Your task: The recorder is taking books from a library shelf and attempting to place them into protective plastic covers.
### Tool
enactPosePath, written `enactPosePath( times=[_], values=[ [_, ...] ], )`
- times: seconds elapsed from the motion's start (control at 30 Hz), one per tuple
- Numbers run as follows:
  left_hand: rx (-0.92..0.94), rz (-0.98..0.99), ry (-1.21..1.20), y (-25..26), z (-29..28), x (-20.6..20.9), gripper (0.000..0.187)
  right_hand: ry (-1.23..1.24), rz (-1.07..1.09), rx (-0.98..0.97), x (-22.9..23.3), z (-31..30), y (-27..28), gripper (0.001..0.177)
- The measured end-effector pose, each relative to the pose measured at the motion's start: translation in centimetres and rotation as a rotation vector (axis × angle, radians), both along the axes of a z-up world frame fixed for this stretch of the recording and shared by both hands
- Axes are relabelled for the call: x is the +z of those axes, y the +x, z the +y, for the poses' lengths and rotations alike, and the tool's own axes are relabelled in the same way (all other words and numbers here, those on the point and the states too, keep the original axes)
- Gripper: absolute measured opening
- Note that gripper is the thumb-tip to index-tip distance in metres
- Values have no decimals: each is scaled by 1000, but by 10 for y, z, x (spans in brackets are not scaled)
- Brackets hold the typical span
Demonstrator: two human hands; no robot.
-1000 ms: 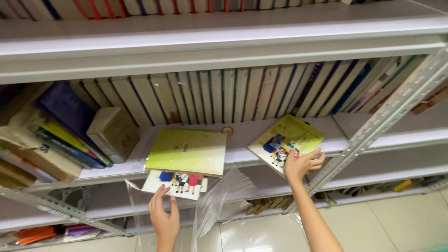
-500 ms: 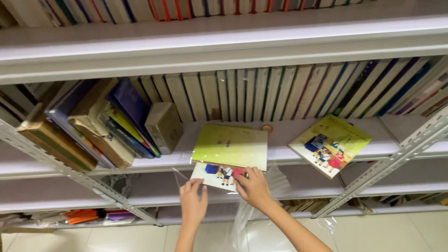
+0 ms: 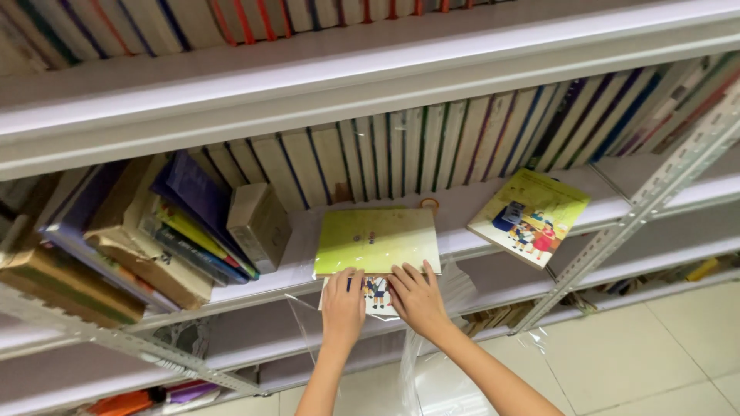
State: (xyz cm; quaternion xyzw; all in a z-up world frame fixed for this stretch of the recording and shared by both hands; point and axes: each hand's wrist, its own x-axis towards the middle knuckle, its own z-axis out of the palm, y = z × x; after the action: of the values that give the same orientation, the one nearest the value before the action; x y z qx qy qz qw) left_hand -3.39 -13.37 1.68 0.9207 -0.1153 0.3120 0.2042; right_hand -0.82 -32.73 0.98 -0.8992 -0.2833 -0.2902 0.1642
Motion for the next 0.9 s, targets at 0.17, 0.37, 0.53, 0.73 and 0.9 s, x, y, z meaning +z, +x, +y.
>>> enactPosePath(
  times=[0.17,0.37,0.53,0.73,0.9],
  values=[
    [-21,35,228,40,0,-3,50,-24,4,-16,-8,0,-5,36],
    [26,169,285,61,9,-43,45,105,-17,-9,-14,-17,-21,33],
    [43,152,346,75,18,-50,47,375,-35,-50,-51,-67,-29,27],
    [28,116,325,81,23,-55,44,546,161,-329,-116,-145,-5,27],
    [14,87,300,74,23,-44,42,665,507,-342,-153,-175,40,44]
  ],
)
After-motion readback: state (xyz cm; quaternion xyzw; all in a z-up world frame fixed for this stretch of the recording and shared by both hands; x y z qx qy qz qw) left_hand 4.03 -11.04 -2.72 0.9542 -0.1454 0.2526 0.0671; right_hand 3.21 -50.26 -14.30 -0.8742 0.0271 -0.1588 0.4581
